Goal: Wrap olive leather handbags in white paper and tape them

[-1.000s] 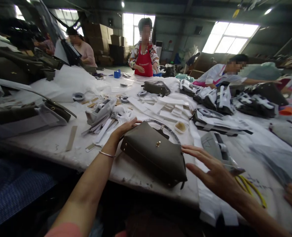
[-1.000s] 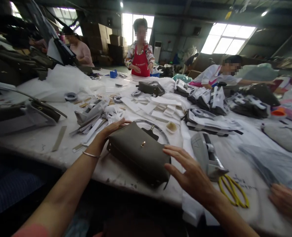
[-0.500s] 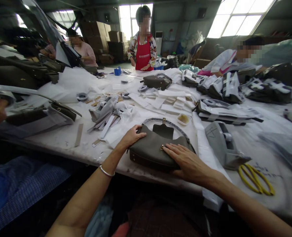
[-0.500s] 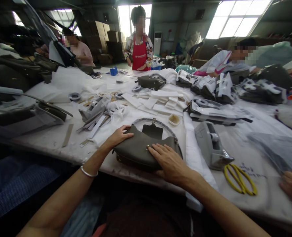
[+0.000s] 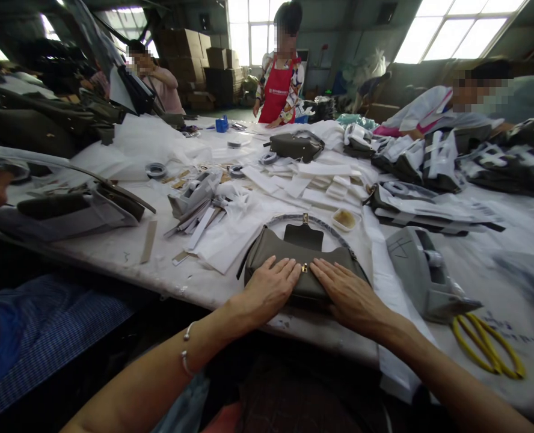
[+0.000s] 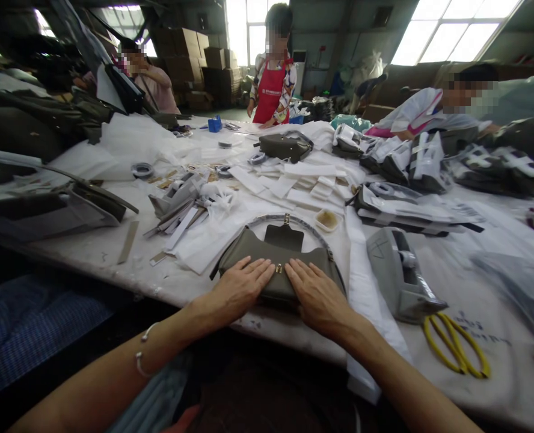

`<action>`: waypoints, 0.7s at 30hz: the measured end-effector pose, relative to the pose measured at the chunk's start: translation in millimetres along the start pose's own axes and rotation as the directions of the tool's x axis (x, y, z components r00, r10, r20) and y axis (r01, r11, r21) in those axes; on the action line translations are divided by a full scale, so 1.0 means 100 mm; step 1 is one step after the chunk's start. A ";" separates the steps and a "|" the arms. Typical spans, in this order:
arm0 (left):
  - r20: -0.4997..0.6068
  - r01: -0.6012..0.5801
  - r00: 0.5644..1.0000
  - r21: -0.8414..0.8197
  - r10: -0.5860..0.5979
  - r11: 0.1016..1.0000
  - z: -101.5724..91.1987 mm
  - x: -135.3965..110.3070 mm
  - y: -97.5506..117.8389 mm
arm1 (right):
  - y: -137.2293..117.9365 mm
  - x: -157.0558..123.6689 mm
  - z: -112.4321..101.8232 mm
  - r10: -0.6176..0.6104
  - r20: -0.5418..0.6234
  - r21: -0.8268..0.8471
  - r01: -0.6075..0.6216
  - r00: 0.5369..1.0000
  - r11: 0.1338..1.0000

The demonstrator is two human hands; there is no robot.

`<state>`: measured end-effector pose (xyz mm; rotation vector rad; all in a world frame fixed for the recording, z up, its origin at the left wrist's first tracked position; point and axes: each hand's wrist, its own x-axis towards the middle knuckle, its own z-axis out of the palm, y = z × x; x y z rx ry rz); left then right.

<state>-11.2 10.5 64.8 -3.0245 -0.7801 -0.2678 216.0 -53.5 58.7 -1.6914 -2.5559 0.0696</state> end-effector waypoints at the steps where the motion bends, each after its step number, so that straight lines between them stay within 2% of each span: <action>1: -0.011 0.019 1.000 0.037 -0.018 0.999 0.08 0.00 0.03 | 0.02 0.01 0.01 -0.006 0.007 -0.015 0.006 1.000 1.000; 3: -0.040 0.033 0.999 0.086 -0.030 0.996 0.23 -0.01 0.07 | 0.04 0.02 0.03 -0.019 0.019 -0.025 0.019 1.000 1.000; 6: -0.141 0.058 0.989 0.155 -0.036 0.986 0.46 -0.06 0.09 | 0.07 0.06 0.03 -0.041 0.022 0.041 0.040 0.999 0.998; 10: -0.254 0.100 0.966 0.193 -0.048 0.976 0.67 -0.13 0.09 | 0.11 0.18 0.12 -0.020 -0.057 0.141 0.028 0.998 0.990; 12: -0.263 0.083 0.964 0.178 -0.034 0.981 0.63 -0.14 0.09 | 0.12 0.24 0.23 -0.021 -0.084 0.123 0.032 0.996 0.992; 15: -0.214 0.030 0.977 0.099 -0.008 0.995 0.43 -0.13 0.10 | 0.13 0.25 0.47 -0.042 -0.125 0.055 0.049 0.991 0.997; 18: -0.149 -0.015 0.989 0.037 0.020 0.999 0.27 -0.09 0.13 | 0.14 0.20 0.71 -0.049 -0.245 0.014 0.054 0.968 0.998; 21: -0.187 -0.033 0.982 0.052 0.042 0.998 0.35 -0.07 0.15 | 0.18 0.15 0.79 -0.031 -0.278 0.055 0.048 0.960 0.997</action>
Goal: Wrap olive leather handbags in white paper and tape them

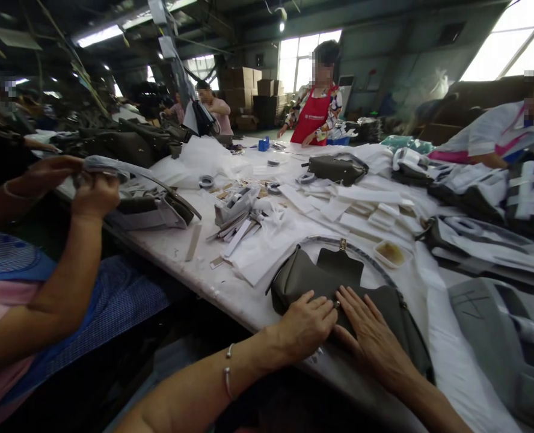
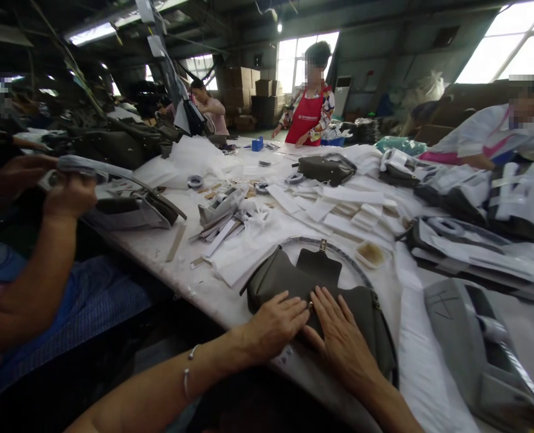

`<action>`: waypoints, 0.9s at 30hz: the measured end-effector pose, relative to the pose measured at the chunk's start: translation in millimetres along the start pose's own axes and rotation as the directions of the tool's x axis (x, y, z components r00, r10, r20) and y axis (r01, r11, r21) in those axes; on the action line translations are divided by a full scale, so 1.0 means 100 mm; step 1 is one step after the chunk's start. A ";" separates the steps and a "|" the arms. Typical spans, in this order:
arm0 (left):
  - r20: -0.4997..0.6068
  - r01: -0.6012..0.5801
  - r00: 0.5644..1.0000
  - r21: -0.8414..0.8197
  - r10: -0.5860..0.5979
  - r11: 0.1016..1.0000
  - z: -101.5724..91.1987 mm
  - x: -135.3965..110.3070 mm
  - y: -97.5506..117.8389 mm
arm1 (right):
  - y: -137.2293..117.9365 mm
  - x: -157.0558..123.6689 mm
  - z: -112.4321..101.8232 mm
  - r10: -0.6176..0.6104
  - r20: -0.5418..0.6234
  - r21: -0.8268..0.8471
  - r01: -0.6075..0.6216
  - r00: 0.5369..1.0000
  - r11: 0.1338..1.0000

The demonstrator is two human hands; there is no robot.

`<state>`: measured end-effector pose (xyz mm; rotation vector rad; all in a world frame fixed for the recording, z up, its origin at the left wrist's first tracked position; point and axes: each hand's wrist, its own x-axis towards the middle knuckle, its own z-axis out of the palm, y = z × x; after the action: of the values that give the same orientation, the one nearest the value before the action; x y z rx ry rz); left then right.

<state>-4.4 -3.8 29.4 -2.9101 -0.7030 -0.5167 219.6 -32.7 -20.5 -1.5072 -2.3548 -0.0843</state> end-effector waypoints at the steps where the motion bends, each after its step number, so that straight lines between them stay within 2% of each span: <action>1: -0.043 -0.009 0.999 0.010 0.009 1.000 0.07 -0.02 0.00 | 0.01 0.00 -0.03 0.013 0.028 0.038 -0.014 1.000 0.999; 3: -0.160 -0.023 0.987 0.033 0.028 0.999 0.22 -0.07 0.00 | 0.02 0.06 -0.15 0.053 0.139 0.142 -0.073 0.989 0.987; 5: -0.262 -0.015 0.965 0.047 0.027 0.999 0.35 -0.12 0.01 | -0.02 0.17 -0.33 0.116 0.268 0.242 -0.184 0.956 0.953; 7: -0.298 0.001 0.955 0.026 0.007 1.000 0.42 -0.15 0.02 | -0.09 0.33 -0.49 0.155 0.344 0.301 -0.265 0.926 0.916; 8: -0.292 0.008 0.956 0.010 -0.005 1.000 0.43 -0.15 0.03 | -0.13 0.41 -0.55 0.146 0.359 0.317 -0.268 0.922 0.910; 11: -0.231 0.018 0.973 -0.010 -0.020 1.000 0.40 -0.19 0.03 | -0.19 0.60 -0.58 0.033 0.383 0.324 -0.168 0.923 0.931; 15: -0.139 0.041 0.990 0.099 -0.027 0.994 0.25 -0.36 -0.01 | -0.14 0.63 -0.47 -0.058 0.370 0.314 -0.066 0.927 0.947; 19: -0.195 0.142 0.976 0.219 -0.100 0.965 0.07 -0.53 -0.11 | -0.09 0.56 -0.42 -0.079 0.338 0.303 -0.029 0.938 0.953; 22: -0.271 0.211 0.948 0.153 -0.164 0.966 -0.03 -0.41 -0.13 | -0.08 0.53 -0.40 -0.091 0.313 0.310 -0.011 0.945 0.951; 25: -0.209 0.335 0.922 0.007 -0.326 0.942 -0.04 -0.09 -0.10 | -0.04 0.50 -0.30 -0.112 0.274 0.317 0.020 0.955 0.948; 27: -0.168 0.255 0.952 -0.036 -0.257 0.966 0.02 0.11 -0.09 | -0.02 0.49 -0.21 -0.127 0.251 0.320 0.041 0.960 0.946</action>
<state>1.6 9.2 32.0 -2.7557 -1.0604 -0.7906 204.6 3.9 14.8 -1.3305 -2.4912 0.4816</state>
